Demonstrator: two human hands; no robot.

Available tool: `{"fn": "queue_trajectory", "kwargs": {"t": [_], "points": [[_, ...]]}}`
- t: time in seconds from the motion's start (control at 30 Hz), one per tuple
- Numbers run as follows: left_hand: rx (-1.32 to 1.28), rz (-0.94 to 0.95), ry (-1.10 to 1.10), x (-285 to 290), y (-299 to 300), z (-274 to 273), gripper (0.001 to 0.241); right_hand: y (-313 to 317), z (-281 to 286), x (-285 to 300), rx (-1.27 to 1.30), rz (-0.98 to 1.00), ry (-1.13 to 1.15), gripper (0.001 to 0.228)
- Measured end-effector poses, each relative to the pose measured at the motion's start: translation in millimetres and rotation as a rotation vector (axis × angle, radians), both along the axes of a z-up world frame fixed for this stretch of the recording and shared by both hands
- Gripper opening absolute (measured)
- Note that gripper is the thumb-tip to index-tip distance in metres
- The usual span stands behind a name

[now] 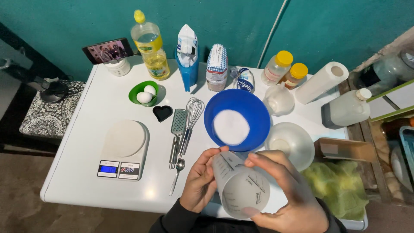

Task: Mixing oil, eggs, and other ingredients in a bowl to prepare a batter.

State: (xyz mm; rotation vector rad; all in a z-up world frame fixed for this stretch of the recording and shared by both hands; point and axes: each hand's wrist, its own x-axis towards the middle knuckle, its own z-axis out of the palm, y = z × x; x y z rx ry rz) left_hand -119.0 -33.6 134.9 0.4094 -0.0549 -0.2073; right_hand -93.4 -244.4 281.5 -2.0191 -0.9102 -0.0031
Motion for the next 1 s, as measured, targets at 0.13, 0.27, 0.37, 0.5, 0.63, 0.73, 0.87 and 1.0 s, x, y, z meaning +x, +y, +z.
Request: {"fn": "queue_trajectory", "kwargs": {"t": [0.13,0.27,0.37,0.5,0.63,0.73,0.87,1.0], "points": [[-0.027,0.010,-0.021,-1,0,-4,0.046,5,0,-6,0.025,0.021,-0.018,0.093],[-0.030,0.001,-0.014,-2,1,12,0.052,3,-5,-9,0.052,0.014,-0.017,0.090],[-0.021,-0.047,-0.002,-6,3,20,0.065,3,-8,-6,0.180,-0.018,0.156,0.092],[0.154,-0.029,0.045,-16,1,1,0.081,3,-27,10,0.571,-0.124,0.703,0.091],[0.386,0.110,0.144,-16,-5,10,0.082,3,-65,23,0.688,-0.196,0.895,0.084],[0.473,0.138,0.286,-17,-7,13,0.079,6,-69,26,0.676,-0.252,0.993,0.078],[0.437,0.087,0.333,-24,-8,-3,0.075,9,-70,24,0.595,-0.304,0.980,0.075],[0.516,-0.011,0.175,-25,1,-21,0.082,20,-71,17,0.364,-0.252,0.679,0.084]]}}
